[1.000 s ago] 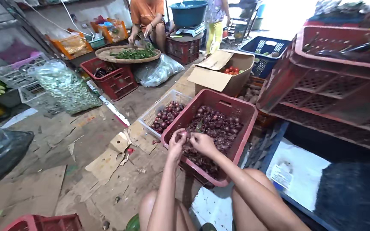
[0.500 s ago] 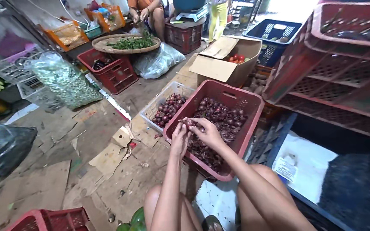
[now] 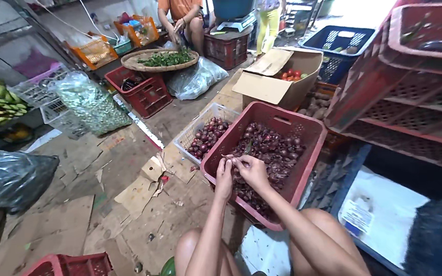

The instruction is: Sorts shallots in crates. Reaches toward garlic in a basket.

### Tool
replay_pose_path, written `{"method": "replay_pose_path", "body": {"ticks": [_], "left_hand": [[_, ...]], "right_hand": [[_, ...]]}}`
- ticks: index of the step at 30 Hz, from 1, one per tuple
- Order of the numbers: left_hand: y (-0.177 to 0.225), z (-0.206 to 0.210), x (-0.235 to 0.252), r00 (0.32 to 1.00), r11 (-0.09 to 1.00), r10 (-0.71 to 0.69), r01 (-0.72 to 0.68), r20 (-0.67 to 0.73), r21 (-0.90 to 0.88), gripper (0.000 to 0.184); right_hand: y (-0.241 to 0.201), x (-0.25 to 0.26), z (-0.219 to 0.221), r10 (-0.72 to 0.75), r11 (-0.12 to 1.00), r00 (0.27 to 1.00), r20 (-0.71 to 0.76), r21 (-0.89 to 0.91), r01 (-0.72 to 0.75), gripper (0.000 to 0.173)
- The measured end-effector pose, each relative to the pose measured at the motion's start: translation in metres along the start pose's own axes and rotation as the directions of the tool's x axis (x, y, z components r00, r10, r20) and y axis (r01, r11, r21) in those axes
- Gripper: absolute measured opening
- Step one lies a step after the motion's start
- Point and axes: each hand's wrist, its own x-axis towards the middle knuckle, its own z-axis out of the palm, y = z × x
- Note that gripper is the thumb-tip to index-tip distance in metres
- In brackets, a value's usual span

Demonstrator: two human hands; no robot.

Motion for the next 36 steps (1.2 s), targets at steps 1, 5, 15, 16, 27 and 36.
{"method": "replay_pose_path", "body": {"ticks": [1,5,15,16,27,36], "left_hand": [[-0.004,0.003,-0.001,1.0,0.998,0.004,-0.002,-0.027,0.061,0.036],[-0.007,0.008,0.001,0.988,0.989,-0.013,0.035,-0.155,0.143,0.035],[0.003,-0.008,0.013,0.979,0.991,0.011,0.016,-0.205,0.133,0.026],[0.003,-0.011,0.015,0.983,0.981,0.004,0.032,-0.182,0.192,0.034],[-0.011,0.001,0.01,0.991,0.954,-0.115,0.13,0.073,-0.27,0.045],[-0.002,0.01,0.013,0.97,0.964,-0.219,0.199,-0.103,-0.177,0.049]], "right_hand": [[-0.001,0.001,0.001,0.028,1.0,0.999,0.015,-0.011,-0.028,0.029],[-0.006,0.005,-0.001,0.073,0.996,0.992,0.105,-0.057,-0.067,0.032],[-0.003,0.002,-0.014,0.078,0.996,0.898,0.432,-0.006,-0.084,0.044],[-0.001,0.003,-0.016,0.071,0.994,0.895,0.44,0.041,-0.099,0.043],[0.023,0.01,-0.014,0.049,0.981,0.97,0.239,0.172,-0.092,0.034],[0.013,0.02,-0.008,0.077,0.986,0.997,-0.003,0.151,-0.076,0.02]]}}
